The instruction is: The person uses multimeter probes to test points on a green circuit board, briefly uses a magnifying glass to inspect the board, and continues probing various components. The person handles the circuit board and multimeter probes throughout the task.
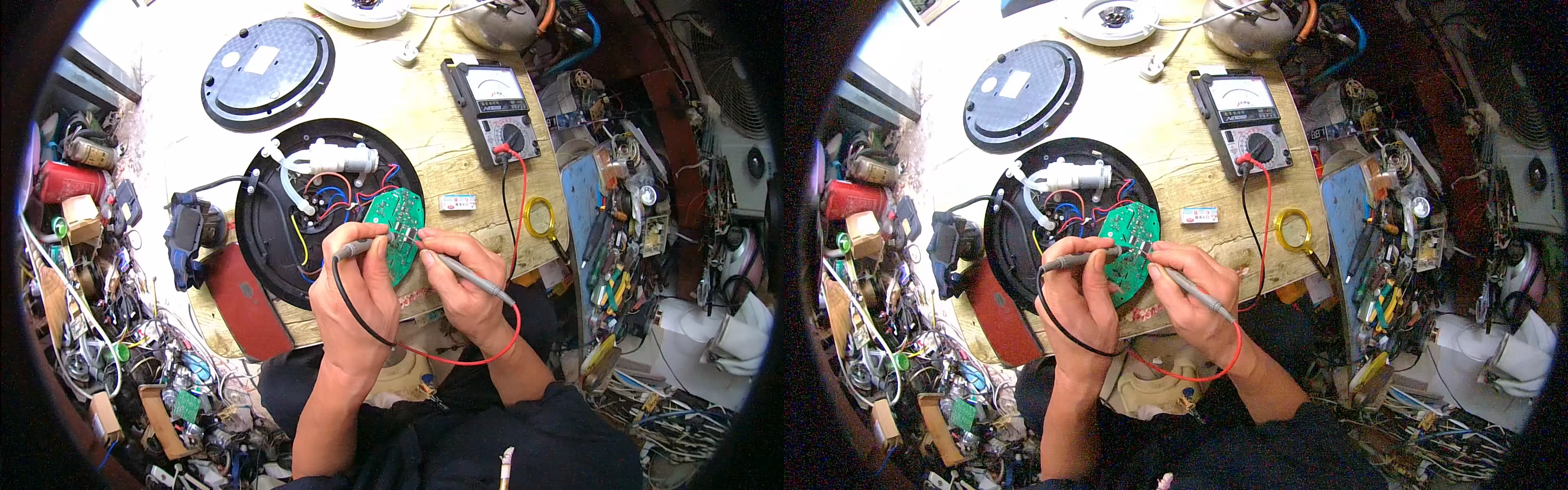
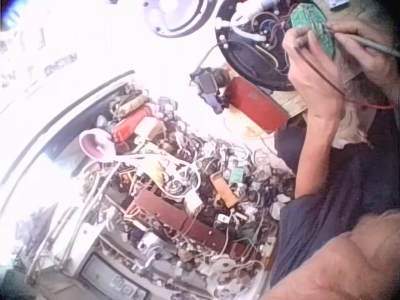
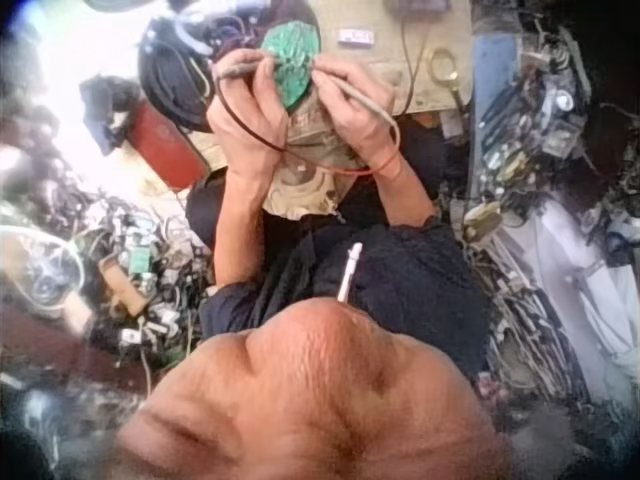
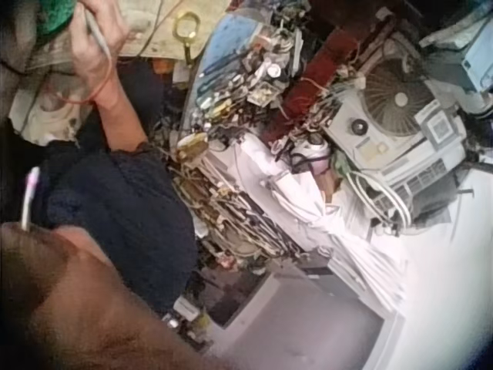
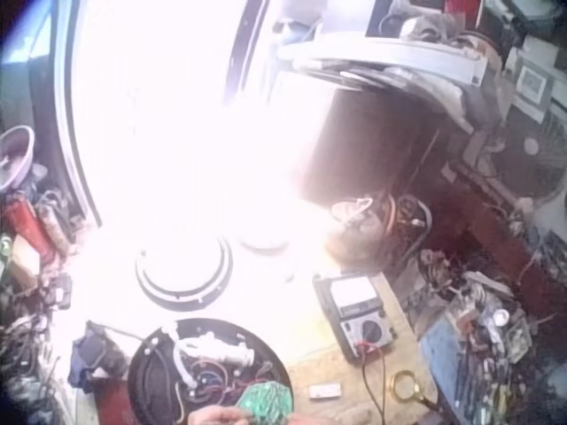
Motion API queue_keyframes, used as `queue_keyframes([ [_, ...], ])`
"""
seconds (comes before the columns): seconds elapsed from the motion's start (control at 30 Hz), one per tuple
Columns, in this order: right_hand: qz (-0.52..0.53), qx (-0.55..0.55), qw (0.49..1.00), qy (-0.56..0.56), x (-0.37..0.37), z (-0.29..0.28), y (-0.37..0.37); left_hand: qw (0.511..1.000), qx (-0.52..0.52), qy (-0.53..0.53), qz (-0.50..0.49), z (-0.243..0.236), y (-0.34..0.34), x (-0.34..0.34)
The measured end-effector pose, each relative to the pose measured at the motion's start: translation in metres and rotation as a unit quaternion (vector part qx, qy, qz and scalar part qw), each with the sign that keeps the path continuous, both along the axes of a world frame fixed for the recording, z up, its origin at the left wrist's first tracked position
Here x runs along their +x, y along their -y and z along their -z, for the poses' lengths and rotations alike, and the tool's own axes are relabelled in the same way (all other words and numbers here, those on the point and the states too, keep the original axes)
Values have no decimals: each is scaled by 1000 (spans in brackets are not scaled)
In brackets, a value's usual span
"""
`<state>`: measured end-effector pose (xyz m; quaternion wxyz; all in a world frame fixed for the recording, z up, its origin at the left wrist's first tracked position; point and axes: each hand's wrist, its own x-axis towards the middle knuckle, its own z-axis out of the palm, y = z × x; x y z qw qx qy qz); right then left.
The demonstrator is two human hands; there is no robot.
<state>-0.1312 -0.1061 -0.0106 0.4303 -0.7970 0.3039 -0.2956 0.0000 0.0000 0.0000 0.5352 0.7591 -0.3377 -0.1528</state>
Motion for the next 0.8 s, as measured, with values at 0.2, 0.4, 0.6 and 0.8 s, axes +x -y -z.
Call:
queue_keyframes([
  [0.2,5,5,1000,0,1,0,-2,999,-29,-31,-20,-4,3,-1],
  [0.4,2,7,1000,10,0,-2,-1,999,-24,-29,-16,-4,3,-1],
  [0.6,0,3,1000,15,1,3,-1,999,-32,-24,-19,1,2,0],
  [0.8,-6,-5,1000,13,1,2,0,999,-34,-13,-17,1,3,1],
])
